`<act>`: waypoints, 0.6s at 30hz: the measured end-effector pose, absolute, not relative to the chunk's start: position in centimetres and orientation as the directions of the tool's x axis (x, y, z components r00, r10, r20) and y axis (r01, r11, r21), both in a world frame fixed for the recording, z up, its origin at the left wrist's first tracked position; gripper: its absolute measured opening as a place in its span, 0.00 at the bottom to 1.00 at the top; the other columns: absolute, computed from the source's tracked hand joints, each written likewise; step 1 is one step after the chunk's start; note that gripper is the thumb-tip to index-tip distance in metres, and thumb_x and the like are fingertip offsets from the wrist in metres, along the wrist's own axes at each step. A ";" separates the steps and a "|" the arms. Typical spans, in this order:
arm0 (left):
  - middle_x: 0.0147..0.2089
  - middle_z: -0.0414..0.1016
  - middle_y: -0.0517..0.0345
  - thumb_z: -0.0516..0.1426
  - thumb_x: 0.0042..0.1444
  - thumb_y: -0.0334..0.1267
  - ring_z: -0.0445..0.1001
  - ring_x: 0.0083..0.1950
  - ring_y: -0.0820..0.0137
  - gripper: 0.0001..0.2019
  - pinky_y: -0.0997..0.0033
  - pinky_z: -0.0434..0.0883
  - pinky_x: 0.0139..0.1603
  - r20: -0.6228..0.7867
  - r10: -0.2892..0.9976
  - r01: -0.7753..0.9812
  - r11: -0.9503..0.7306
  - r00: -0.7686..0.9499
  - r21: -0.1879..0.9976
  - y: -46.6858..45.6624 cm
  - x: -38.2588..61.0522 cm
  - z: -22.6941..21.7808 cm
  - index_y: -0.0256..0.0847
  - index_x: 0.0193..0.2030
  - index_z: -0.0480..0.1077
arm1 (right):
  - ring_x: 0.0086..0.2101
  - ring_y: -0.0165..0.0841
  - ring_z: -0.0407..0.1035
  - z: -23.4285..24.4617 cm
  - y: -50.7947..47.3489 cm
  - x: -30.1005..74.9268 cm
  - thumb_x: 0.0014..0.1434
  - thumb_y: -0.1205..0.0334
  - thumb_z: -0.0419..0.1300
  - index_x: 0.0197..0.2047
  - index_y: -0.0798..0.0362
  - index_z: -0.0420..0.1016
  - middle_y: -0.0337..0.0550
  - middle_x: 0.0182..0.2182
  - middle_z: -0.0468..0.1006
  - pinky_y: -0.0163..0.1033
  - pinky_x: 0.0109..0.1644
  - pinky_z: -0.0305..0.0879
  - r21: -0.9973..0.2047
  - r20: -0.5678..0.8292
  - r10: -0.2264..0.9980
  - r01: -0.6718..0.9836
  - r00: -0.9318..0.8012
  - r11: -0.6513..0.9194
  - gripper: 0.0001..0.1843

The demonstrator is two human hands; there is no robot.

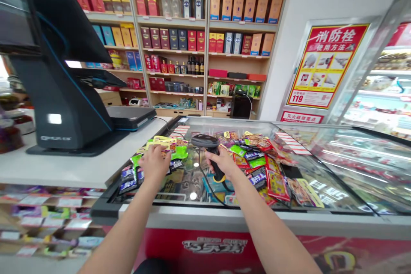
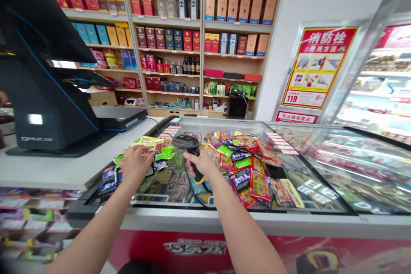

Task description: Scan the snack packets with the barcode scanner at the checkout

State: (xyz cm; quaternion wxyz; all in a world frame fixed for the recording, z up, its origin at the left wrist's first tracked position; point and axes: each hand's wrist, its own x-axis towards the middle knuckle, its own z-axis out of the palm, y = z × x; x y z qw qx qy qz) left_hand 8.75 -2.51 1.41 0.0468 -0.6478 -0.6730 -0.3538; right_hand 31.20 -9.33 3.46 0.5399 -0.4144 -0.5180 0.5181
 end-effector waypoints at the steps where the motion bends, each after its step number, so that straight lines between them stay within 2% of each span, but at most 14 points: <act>1: 0.57 0.73 0.45 0.55 0.59 0.42 0.70 0.59 0.52 0.13 0.50 0.64 0.55 0.540 0.831 0.897 -0.127 -0.136 0.423 -2.5 10.2 1.3 0.42 0.47 0.75 | 0.14 0.24 0.61 3.7 -9.6 31.9 0.43 0.46 0.70 0.31 0.51 0.64 0.29 0.17 0.69 0.31 0.17 0.58 -0.982 0.146 0.988 -0.125 -0.049 0.139 0.24; 5: 0.53 0.77 0.49 0.57 0.57 0.38 0.72 0.56 0.56 0.09 0.55 0.64 0.54 0.530 0.847 0.841 -0.314 0.038 0.441 -3.1 17.2 1.0 0.43 0.42 0.76 | 0.14 0.24 0.60 4.9 -10.8 35.6 0.44 0.46 0.70 0.29 0.51 0.64 0.30 0.16 0.69 0.31 0.17 0.59 -0.976 0.181 0.982 -0.112 0.049 0.185 0.23; 7: 0.48 0.80 0.51 0.57 0.57 0.37 0.74 0.54 0.58 0.07 0.57 0.63 0.54 0.468 0.867 0.808 -0.394 0.168 0.439 -3.8 21.1 1.0 0.44 0.39 0.77 | 0.14 0.24 0.60 5.3 -11.5 37.6 0.44 0.46 0.70 0.29 0.52 0.65 0.31 0.16 0.69 0.31 0.17 0.59 -0.978 0.176 0.979 -0.097 0.101 0.186 0.23; 9: 0.44 0.81 0.53 0.57 0.57 0.38 0.75 0.52 0.60 0.07 0.58 0.62 0.55 0.344 0.888 0.782 -0.440 0.305 0.441 -4.8 24.6 1.0 0.44 0.37 0.77 | 0.15 0.24 0.61 5.4 -12.2 39.7 0.44 0.46 0.71 0.30 0.52 0.65 0.31 0.17 0.70 0.31 0.17 0.60 -0.981 0.159 0.975 -0.088 0.154 0.174 0.23; 13: 0.40 0.82 0.55 0.59 0.55 0.45 0.77 0.47 0.61 0.09 0.58 0.63 0.54 0.076 0.854 0.757 -0.495 0.515 0.427 -6.6 30.2 1.0 0.44 0.34 0.77 | 0.15 0.25 0.62 4.8 -13.4 43.3 0.44 0.46 0.71 0.34 0.52 0.67 0.31 0.17 0.70 0.32 0.17 0.61 -0.983 0.136 0.960 -0.087 0.245 0.162 0.24; 18: 0.42 0.81 0.48 0.62 0.50 0.57 0.77 0.49 0.55 0.19 0.53 0.63 0.56 -0.041 0.806 0.782 -0.558 0.590 0.280 -7.9 33.1 0.5 0.42 0.36 0.76 | 0.15 0.25 0.62 3.7 -14.9 45.9 0.43 0.45 0.71 0.35 0.52 0.67 0.30 0.17 0.70 0.31 0.17 0.61 -0.986 0.098 0.940 -0.097 0.326 0.136 0.25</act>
